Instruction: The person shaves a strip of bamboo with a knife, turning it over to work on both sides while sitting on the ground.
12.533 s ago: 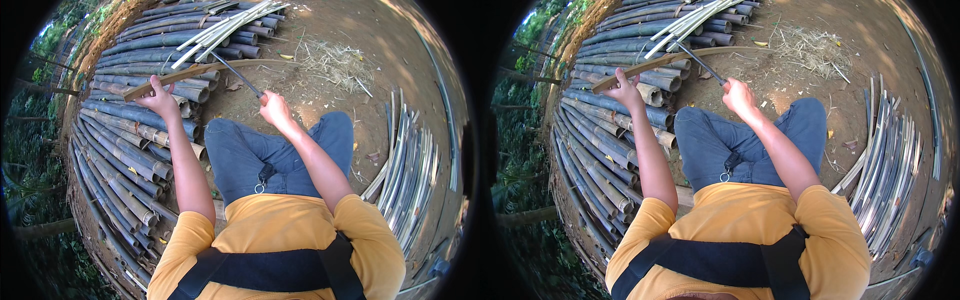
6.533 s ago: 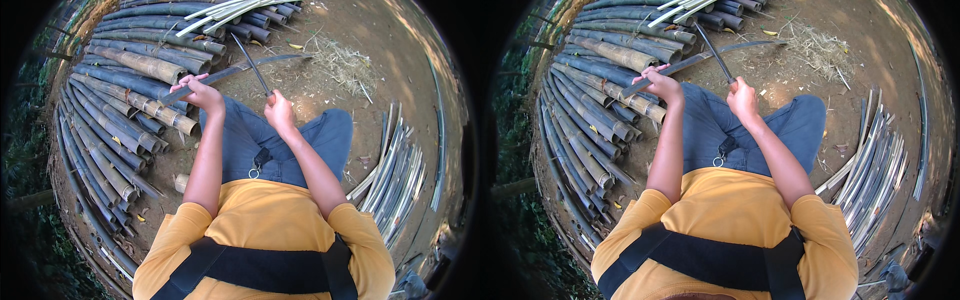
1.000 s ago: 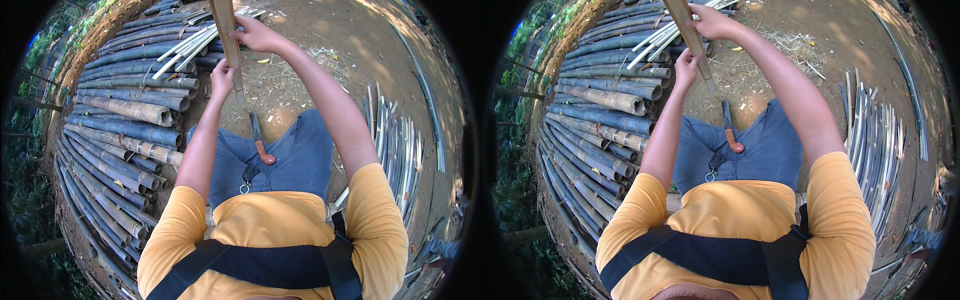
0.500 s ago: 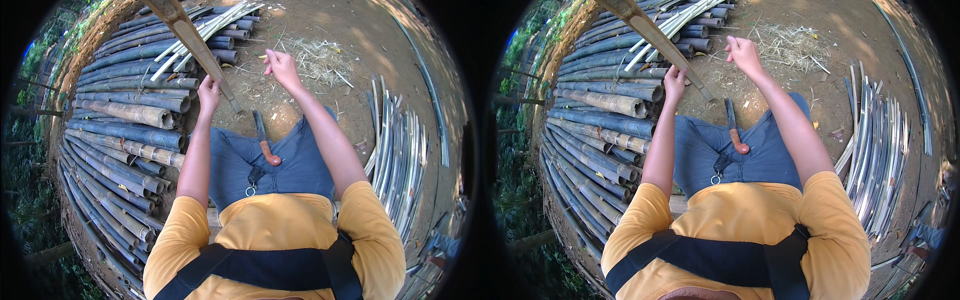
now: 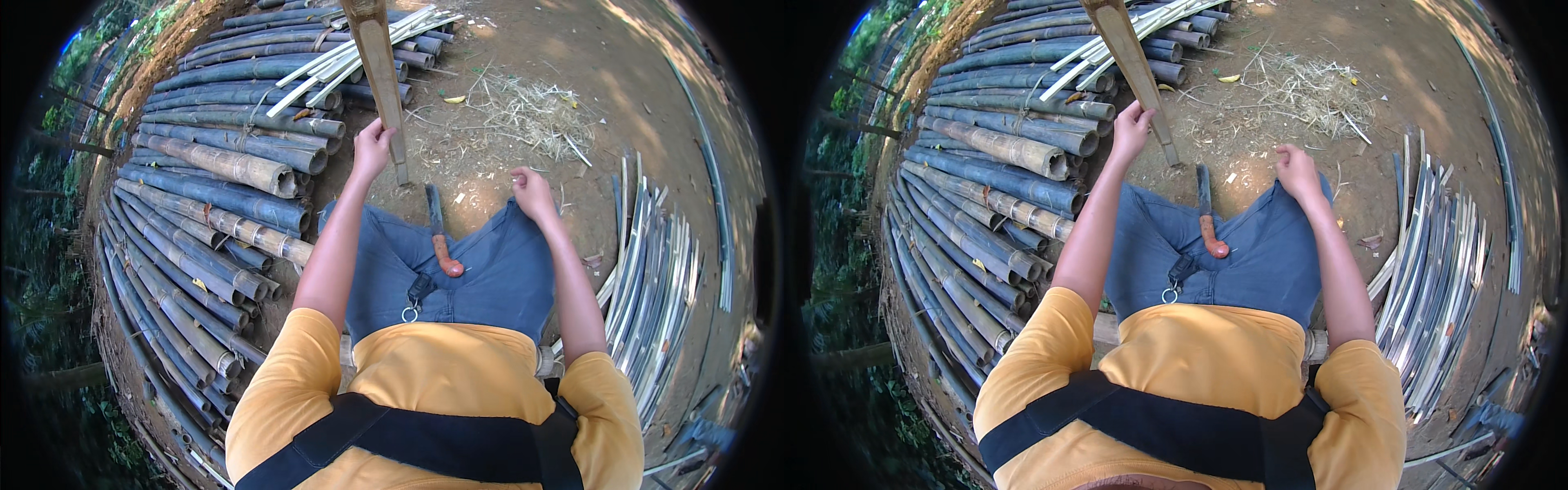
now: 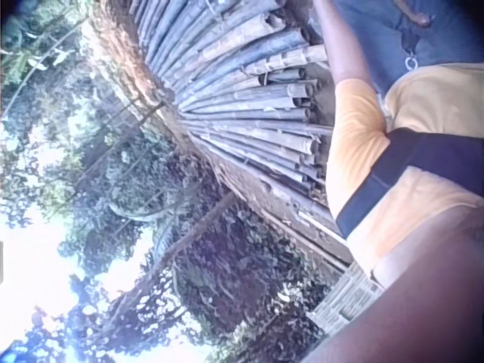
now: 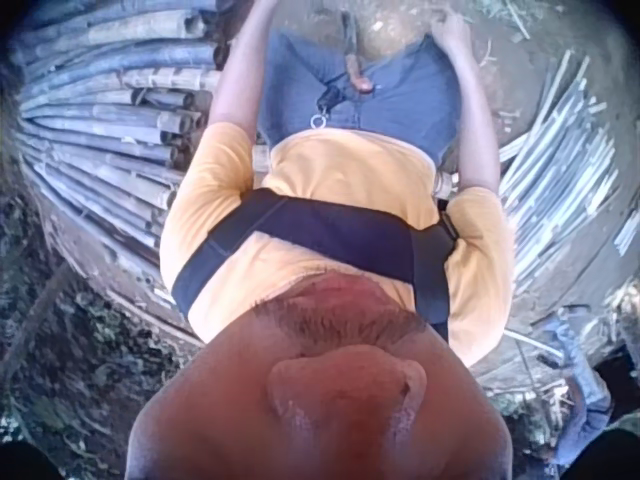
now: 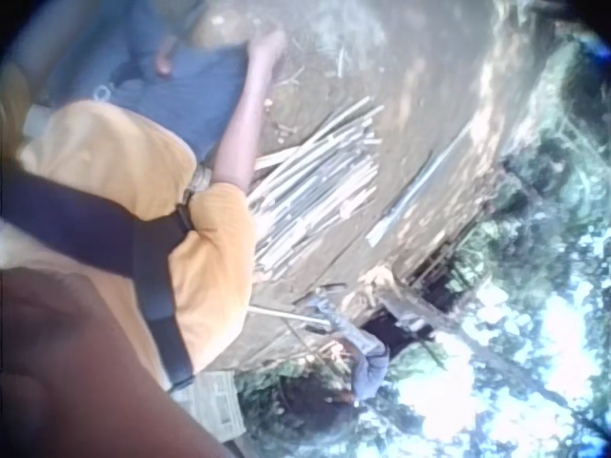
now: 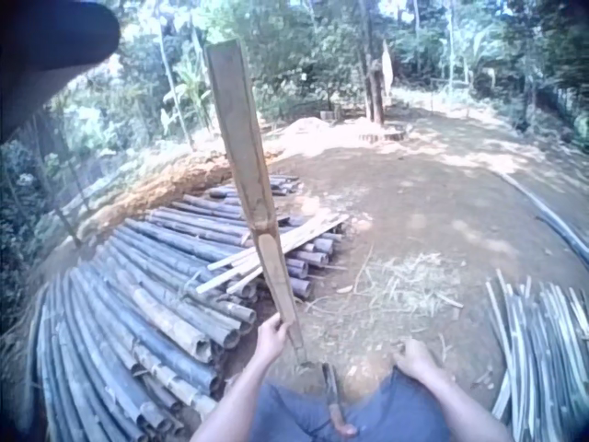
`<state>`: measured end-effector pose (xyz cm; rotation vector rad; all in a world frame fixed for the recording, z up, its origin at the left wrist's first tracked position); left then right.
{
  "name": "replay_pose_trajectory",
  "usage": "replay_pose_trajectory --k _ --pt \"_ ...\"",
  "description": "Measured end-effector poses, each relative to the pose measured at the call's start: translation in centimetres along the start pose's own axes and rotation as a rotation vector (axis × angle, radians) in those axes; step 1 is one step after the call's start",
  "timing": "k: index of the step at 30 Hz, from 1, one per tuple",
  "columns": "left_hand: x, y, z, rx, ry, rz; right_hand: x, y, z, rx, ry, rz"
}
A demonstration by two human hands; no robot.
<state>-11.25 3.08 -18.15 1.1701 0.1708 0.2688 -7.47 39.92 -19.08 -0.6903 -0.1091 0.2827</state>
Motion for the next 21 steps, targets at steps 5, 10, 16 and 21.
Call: replay_pose_trajectory --k 5,10,16,21 --pt "-0.3 -0.1 0.0 -0.055 0.070 0.013 1.9 -18.9 2.8 -0.865 -0.098 0.495" --pt "-1.9 -2.7 0.6 0.020 0.019 0.038 12.3 -39.1 6.7 -1.756 -0.814 1.212" --pt "0.1 -1.2 0.6 0.121 -0.044 0.086 19.0 -44.0 6.8 -1.957 -1.179 1.253" --pt "-0.1 -0.6 -0.8 -0.033 -0.019 0.024 9.9 -33.7 1.8 -1.864 -0.983 0.655"
Point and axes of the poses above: each hand's wrist, its own x-axis away from the middle knuckle, its own z-axis out of the back of the hand, y = z × x, the point moved 3 cm from there along -x, towards the middle knuckle, and after that the axes turned 14 degrees about z, right-handed, at the moved point
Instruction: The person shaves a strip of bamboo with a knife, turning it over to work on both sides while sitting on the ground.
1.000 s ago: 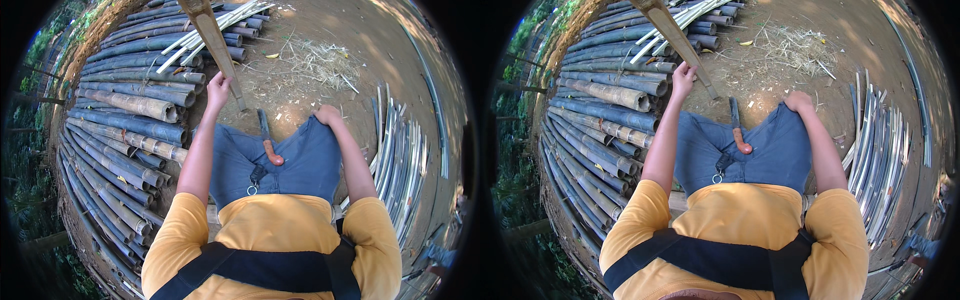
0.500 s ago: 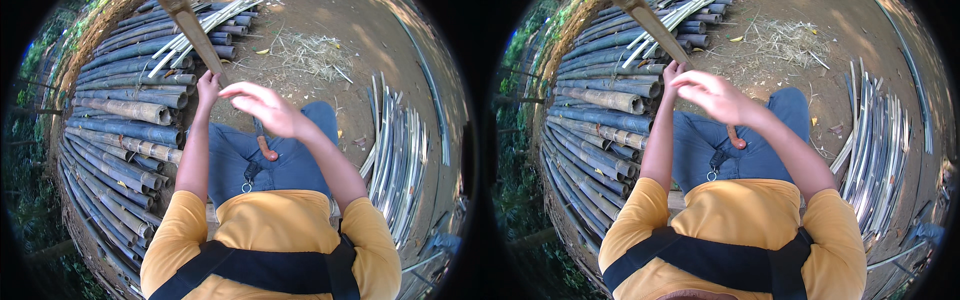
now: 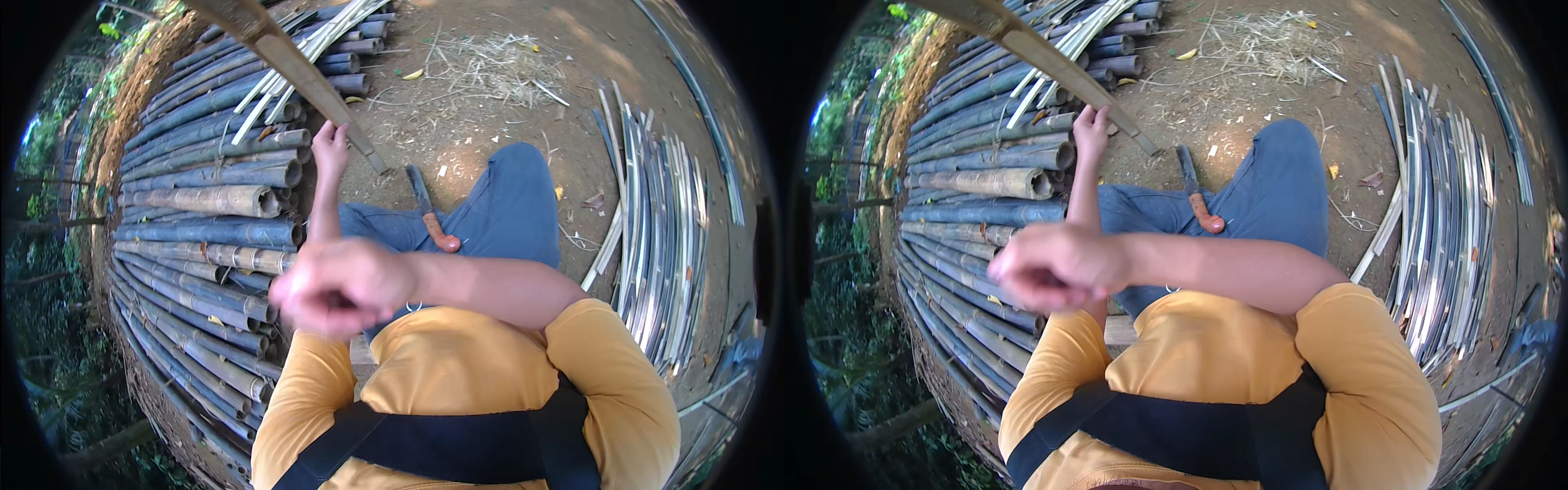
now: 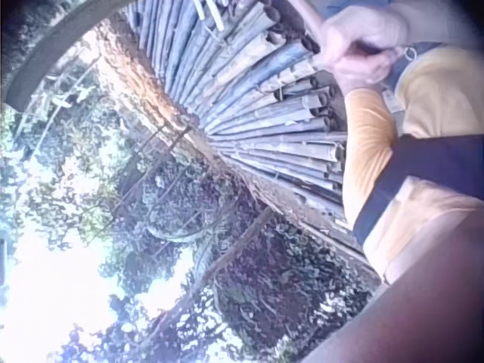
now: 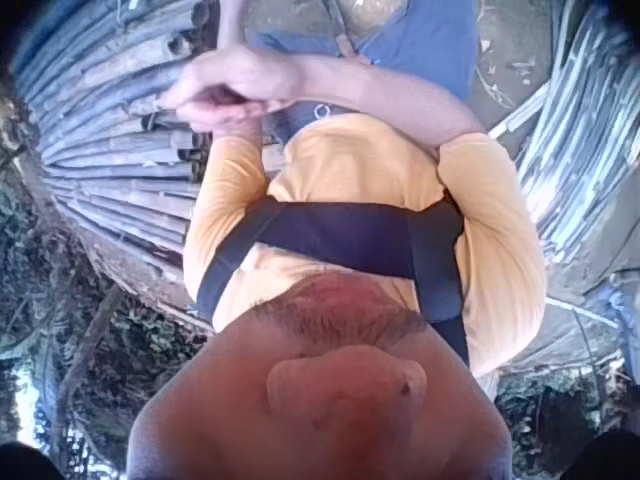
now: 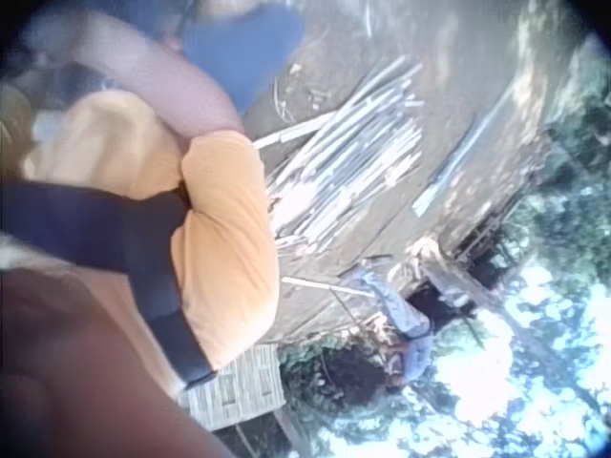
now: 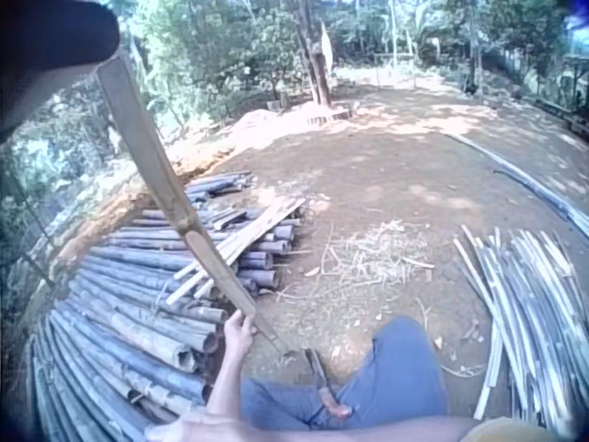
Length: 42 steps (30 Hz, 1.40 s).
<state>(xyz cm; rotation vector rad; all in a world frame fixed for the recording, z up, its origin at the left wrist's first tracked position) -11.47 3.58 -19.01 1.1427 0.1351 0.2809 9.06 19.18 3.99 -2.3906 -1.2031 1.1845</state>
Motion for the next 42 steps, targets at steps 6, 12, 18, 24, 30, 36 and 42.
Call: replay_pose_trajectory --k 6,12,18,24,30,36,42 --pt "0.5 -0.2 0.9 -0.026 0.021 -0.030 9.2 0.6 13.9 0.925 0.575 -0.373" --pt "0.0 -0.6 1.6 0.058 0.070 -0.025 19.0 5.1 21.4 1.775 0.658 -1.020" --pt "0.6 0.3 1.1 0.050 0.074 -0.014 20.1 7.0 23.7 1.658 0.681 -0.685" --pt "0.6 1.4 0.6 -0.027 -0.050 0.001 9.1 -0.3 28.7 1.619 0.864 -0.179" --pt "0.8 1.4 -0.5 0.134 -0.065 -0.067 2.6 -5.4 30.9 1.277 0.671 0.198" --pt "0.4 1.2 -1.2 0.209 -0.154 0.045 2.7 -8.4 30.1 1.315 0.645 0.171" --pt "2.7 -0.6 0.3 0.098 0.094 0.015 4.3 -12.4 30.8 1.582 0.944 0.439"
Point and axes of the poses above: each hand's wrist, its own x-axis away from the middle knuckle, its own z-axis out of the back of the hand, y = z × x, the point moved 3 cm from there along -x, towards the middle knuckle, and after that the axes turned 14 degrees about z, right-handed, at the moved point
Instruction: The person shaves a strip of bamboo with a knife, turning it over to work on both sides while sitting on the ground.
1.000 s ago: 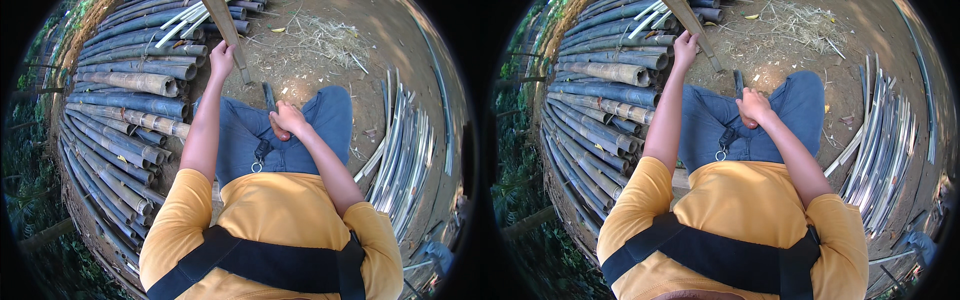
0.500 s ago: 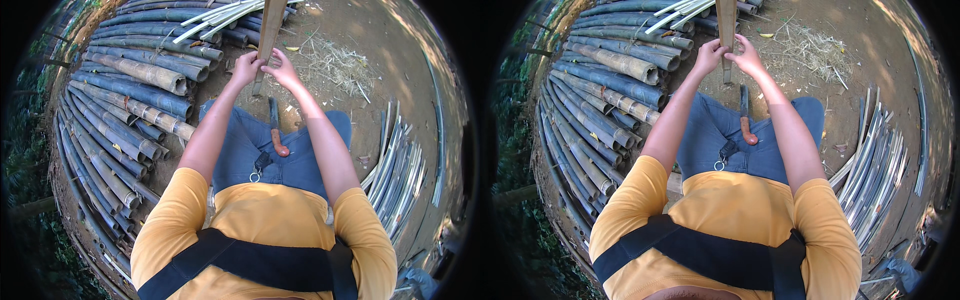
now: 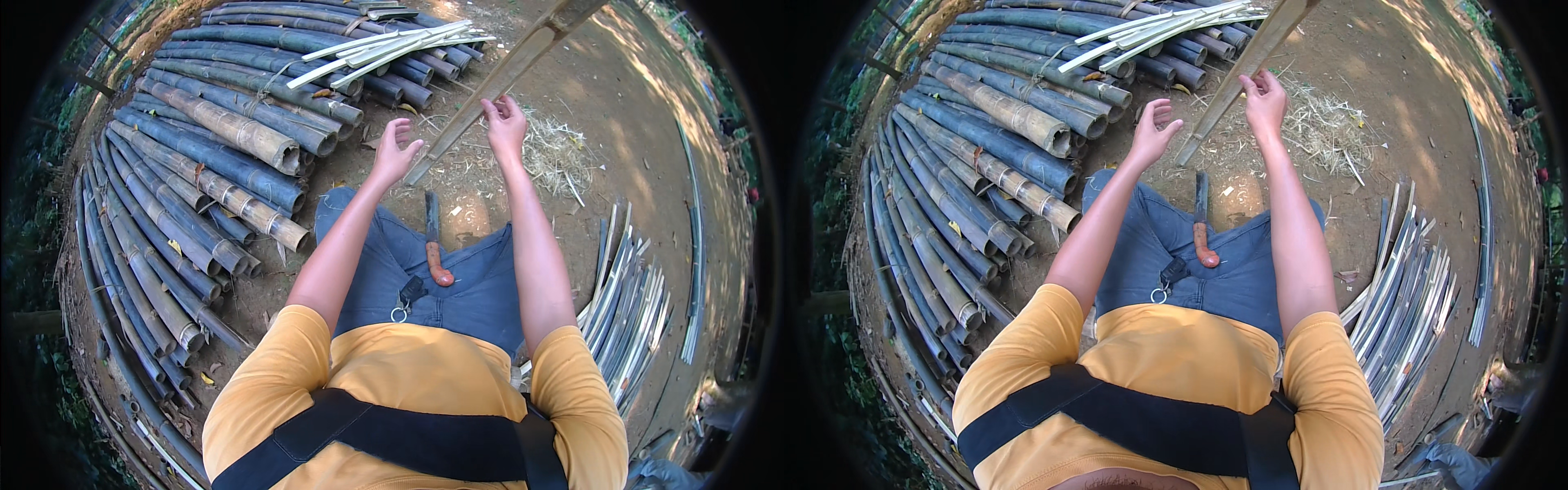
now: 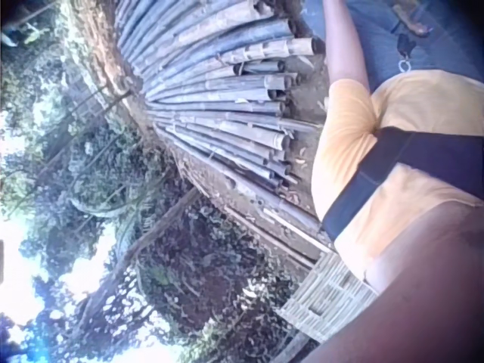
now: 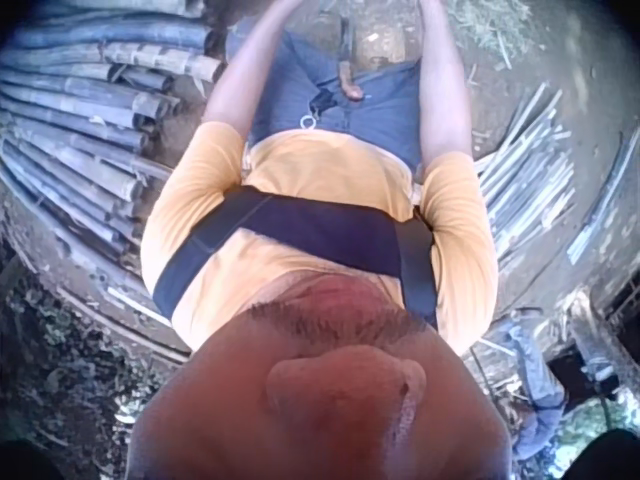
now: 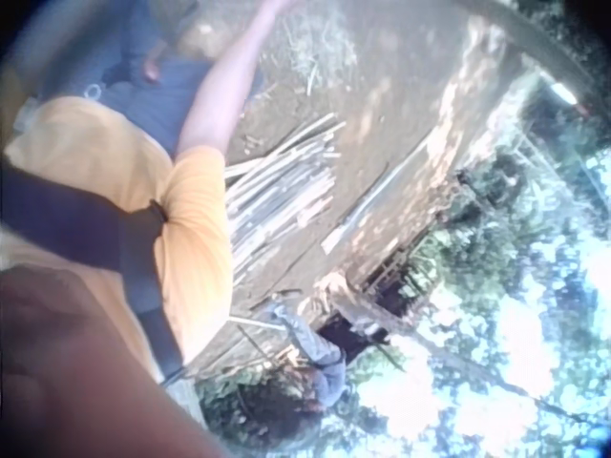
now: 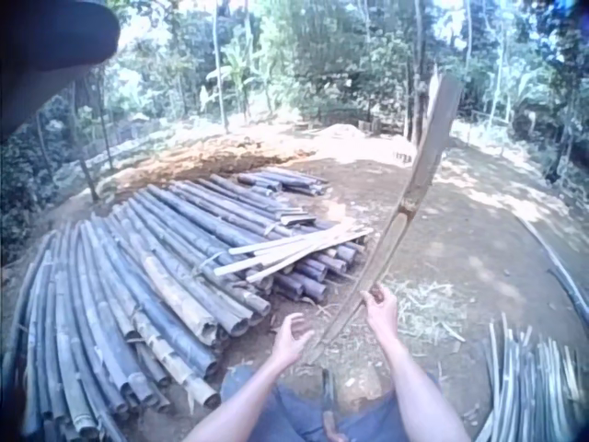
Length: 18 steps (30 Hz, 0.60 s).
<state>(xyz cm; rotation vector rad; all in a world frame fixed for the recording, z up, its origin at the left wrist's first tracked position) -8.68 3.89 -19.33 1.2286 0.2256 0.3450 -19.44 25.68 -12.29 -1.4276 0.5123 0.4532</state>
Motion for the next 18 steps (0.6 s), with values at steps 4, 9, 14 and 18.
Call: replay_pose_trajectory --k 4,9,14,18 --pt "2.0 -2.0 2.2 0.008 0.009 0.133 -1.9 -0.1 3.9 0.023 0.166 0.023" --pt "1.9 -4.6 3.9 0.116 -0.105 0.232 -4.5 -0.1 8.8 -0.149 0.369 -0.079" --pt "3.8 -5.7 3.7 0.303 -0.167 0.279 -4.2 0.7 12.2 -0.272 0.551 -0.214" --pt "6.1 -4.7 2.5 0.233 -0.264 0.438 -2.8 2.3 13.0 -0.337 0.579 -0.316"
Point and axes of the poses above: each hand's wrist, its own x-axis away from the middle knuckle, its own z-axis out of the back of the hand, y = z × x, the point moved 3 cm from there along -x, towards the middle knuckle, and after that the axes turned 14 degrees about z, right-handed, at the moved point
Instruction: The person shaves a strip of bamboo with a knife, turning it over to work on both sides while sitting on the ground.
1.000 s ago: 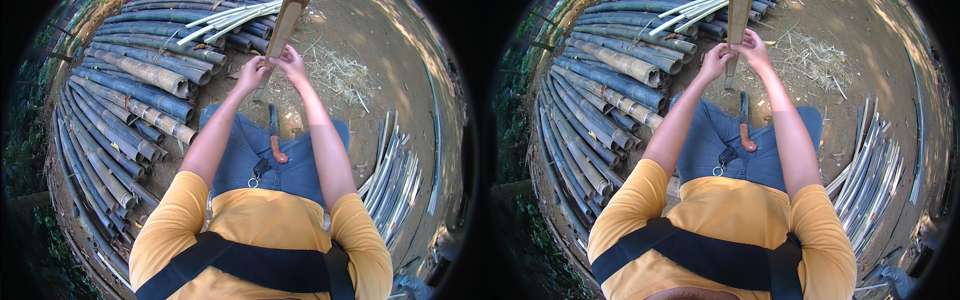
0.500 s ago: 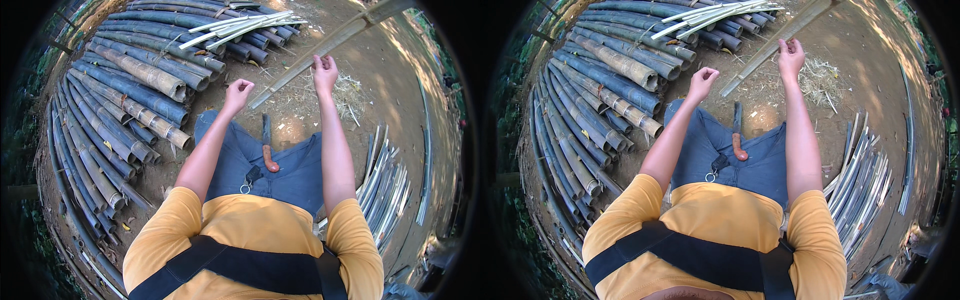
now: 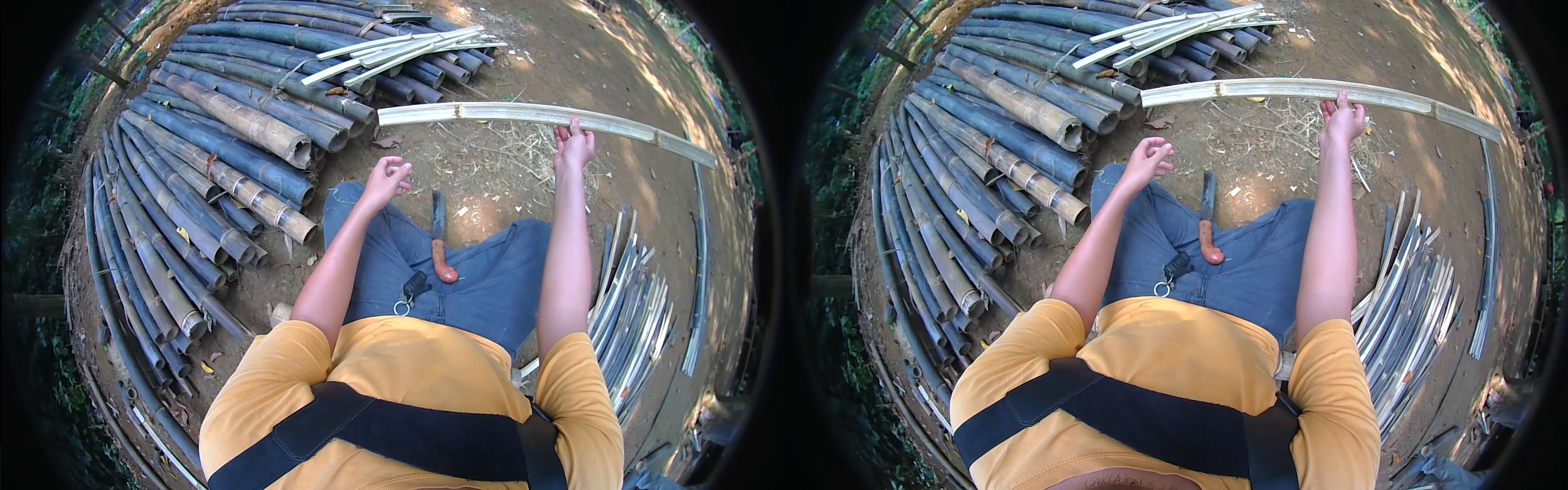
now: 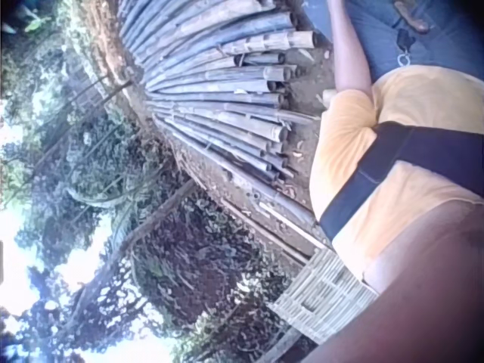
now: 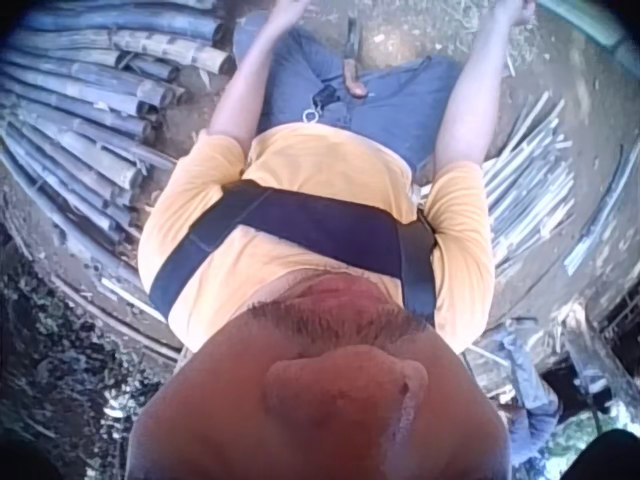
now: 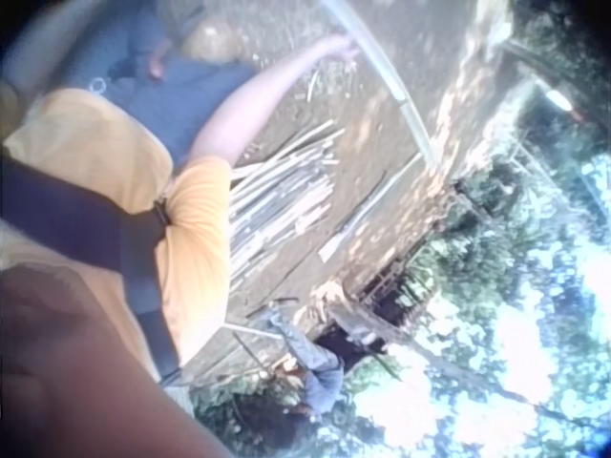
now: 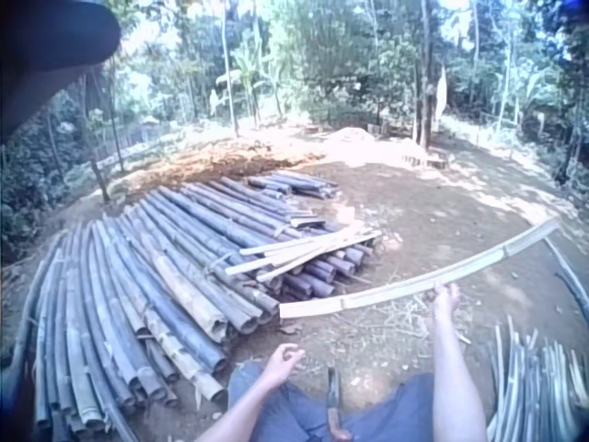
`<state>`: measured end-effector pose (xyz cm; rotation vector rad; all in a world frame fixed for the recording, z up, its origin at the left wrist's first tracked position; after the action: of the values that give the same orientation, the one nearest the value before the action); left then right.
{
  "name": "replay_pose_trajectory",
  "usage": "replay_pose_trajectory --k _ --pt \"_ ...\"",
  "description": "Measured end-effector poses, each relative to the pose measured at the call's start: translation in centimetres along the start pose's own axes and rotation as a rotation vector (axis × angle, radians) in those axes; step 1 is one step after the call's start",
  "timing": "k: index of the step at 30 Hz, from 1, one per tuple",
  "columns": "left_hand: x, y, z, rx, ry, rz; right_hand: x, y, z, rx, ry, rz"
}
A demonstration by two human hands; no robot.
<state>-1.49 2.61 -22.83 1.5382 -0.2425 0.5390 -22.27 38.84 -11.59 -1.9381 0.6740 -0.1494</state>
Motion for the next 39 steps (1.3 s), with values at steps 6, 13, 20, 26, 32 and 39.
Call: replay_pose_trajectory --k 6,13,20,26,32,39 --pt "1.6 1.4 0.8 0.149 0.063 -0.049 5.3 4.3 -1.8 -0.044 -0.035 -0.281" --pt "2.9 3.7 2.5 0.312 0.291 -0.414 12.8 11.0 -3.7 -0.007 -0.091 -0.547" --pt "5.5 4.6 4.6 0.450 0.475 -0.653 21.2 16.3 -6.0 -0.097 -0.241 -0.831" --pt "6.2 8.0 3.7 0.339 0.584 -0.706 22.0 16.6 -6.5 -0.030 -0.392 -0.912" --pt "5.0 8.7 1.5 0.526 0.599 -0.657 21.8 12.3 1.2 1.119 -1.054 -0.326" --pt "5.5 10.5 -0.5 0.579 0.514 -0.817 30.5 7.2 6.1 1.448 -1.369 -0.427"
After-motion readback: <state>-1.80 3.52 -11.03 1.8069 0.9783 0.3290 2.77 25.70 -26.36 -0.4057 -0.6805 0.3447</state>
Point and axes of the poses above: each hand's wrist, its own x-axis away from the middle knuckle, its own z-axis out of the back of the hand, y = z × x, the point moved 3 cm from there along -x, towards the middle knuckle, and after that the axes turned 14 degrees about z, right-handed, at the moved point
